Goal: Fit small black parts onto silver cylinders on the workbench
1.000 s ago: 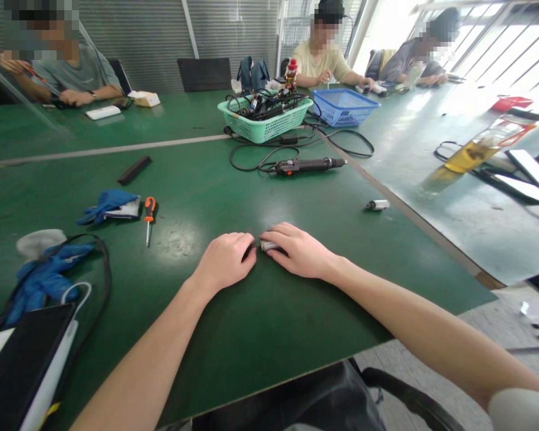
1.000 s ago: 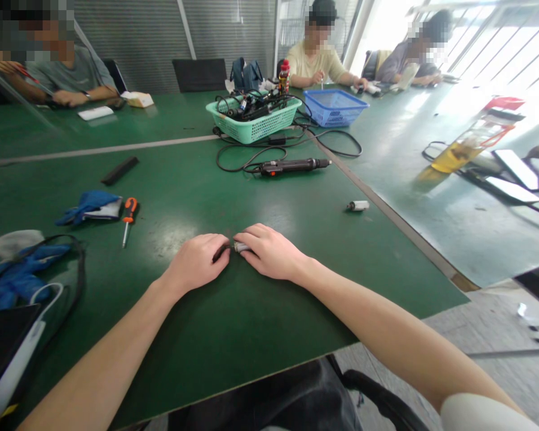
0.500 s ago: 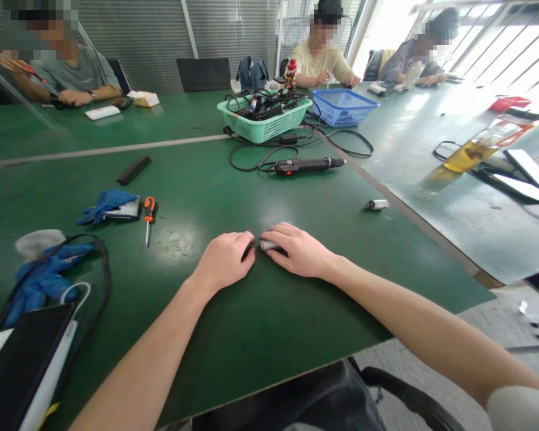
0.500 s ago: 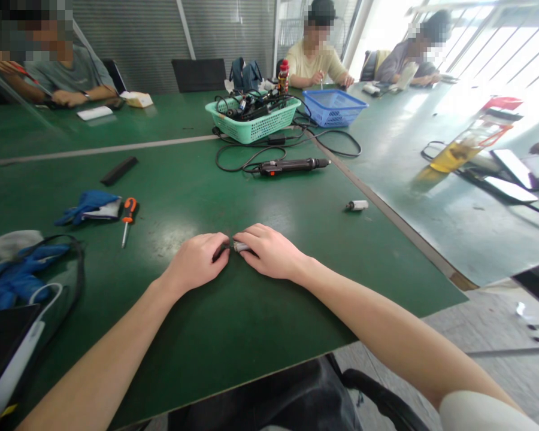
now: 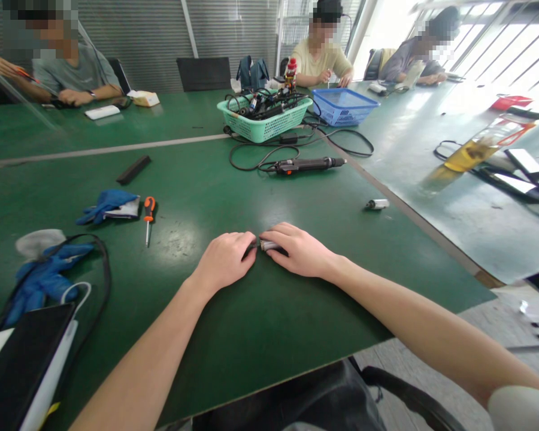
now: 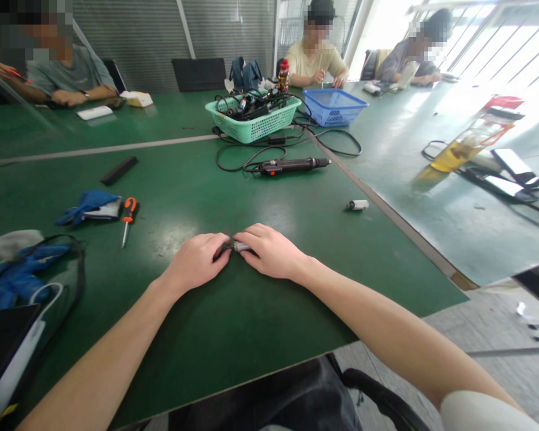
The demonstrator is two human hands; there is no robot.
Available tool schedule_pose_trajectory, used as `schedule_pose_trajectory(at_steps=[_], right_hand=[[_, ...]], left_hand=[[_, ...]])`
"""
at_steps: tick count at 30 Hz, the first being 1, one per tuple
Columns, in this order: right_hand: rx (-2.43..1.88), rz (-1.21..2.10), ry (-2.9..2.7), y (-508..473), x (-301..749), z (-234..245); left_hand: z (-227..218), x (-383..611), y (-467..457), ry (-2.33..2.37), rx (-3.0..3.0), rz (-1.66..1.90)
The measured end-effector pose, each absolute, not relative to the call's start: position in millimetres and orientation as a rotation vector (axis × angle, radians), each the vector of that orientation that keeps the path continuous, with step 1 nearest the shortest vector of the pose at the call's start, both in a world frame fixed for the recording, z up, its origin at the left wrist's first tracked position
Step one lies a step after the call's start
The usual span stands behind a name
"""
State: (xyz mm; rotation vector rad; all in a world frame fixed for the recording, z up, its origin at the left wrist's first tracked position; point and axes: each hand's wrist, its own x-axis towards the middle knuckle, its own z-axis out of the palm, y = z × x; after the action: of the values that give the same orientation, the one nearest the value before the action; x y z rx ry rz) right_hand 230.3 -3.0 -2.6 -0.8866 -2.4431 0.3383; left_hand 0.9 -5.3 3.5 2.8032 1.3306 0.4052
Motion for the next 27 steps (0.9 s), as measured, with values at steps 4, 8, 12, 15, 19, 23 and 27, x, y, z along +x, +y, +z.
schedule_pose_trajectory(at_steps=[4,8,12,15,19,23,27], right_hand=[[-0.889,0.346,-2.439,-3.5,230.5,-1.9],[-0.887,0.35,-2.445,-3.6,230.5,-0.7],[-0.887,0.35,-2.449,-3.3,230.6,-1.3],[-0.887,0.348,-2.451,-3.0,230.8,-2.2],[-0.877,0.345,-2.455,-2.9,231.2,-1.7],[-0.839,0.327,-2.479,-3.2,232.3,-0.3],[-0.812,0.263,-2.543,-3.4,232.8,0.7]], left_hand=[[2.5,0.2,-5.1,1.327,2.81,0.413],[2.0,0.1,-4.7,1.315,2.805,0.419],[3.5,0.7,-4.9,1.309,2.813,0.411],[4.1,0.8,-4.8,1.299,2.81,0.407],[2.9,0.0,-3.7,1.276,2.81,0.405],[2.0,-0.4,-3.3,1.261,2.815,0.399],[1.8,-0.3,-3.3,1.264,2.821,0.386]])
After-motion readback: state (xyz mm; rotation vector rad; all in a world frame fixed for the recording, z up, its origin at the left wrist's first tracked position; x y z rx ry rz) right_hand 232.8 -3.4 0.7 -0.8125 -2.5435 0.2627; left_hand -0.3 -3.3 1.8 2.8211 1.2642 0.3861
